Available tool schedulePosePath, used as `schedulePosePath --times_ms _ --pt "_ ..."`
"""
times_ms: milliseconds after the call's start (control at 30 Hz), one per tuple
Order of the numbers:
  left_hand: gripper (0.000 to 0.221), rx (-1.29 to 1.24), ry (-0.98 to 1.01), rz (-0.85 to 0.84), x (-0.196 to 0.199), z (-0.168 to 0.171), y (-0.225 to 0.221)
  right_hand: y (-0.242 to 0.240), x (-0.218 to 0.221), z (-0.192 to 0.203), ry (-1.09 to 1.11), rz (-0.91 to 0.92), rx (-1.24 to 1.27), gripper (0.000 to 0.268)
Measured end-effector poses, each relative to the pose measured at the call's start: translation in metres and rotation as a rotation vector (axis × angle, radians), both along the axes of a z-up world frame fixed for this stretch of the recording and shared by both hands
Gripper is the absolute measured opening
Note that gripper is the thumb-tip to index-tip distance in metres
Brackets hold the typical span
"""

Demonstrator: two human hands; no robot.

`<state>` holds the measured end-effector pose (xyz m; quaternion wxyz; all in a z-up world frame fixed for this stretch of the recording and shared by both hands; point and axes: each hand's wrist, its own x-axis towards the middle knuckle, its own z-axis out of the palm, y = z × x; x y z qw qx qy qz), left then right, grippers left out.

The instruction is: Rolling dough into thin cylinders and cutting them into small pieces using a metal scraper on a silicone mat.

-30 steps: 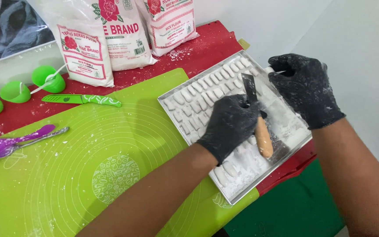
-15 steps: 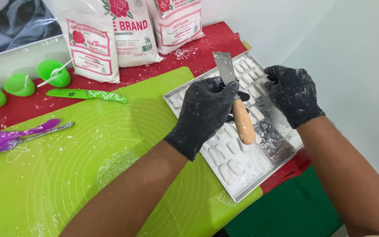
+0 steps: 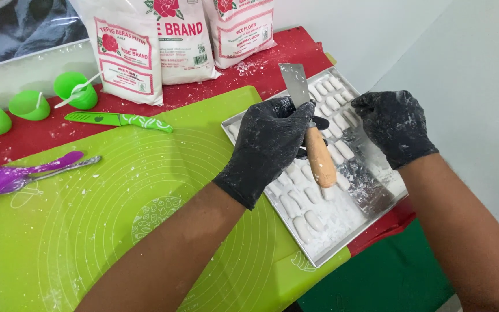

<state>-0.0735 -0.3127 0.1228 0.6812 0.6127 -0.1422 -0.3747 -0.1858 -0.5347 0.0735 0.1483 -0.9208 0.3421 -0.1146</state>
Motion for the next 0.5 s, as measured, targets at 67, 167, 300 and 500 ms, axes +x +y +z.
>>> schedulePosePath --times_ms 67,167,300,500 --pt "0.029 0.007 -0.009 0.007 0.000 0.002 0.001 -0.019 -0.003 -0.014 0.050 0.043 -0.152 0.023" --pt "0.032 0.003 0.019 -0.013 0.003 0.003 0.005 -0.020 -0.004 -0.016 0.073 0.018 -0.129 0.025" --pt "0.025 -0.025 -0.060 -0.007 0.002 -0.002 0.005 -0.039 -0.006 -0.035 -0.001 0.033 -0.198 0.019" --pt "0.022 -0.029 -0.113 0.004 0.005 -0.009 0.006 -0.046 -0.008 -0.038 -0.005 0.119 -0.334 0.024"
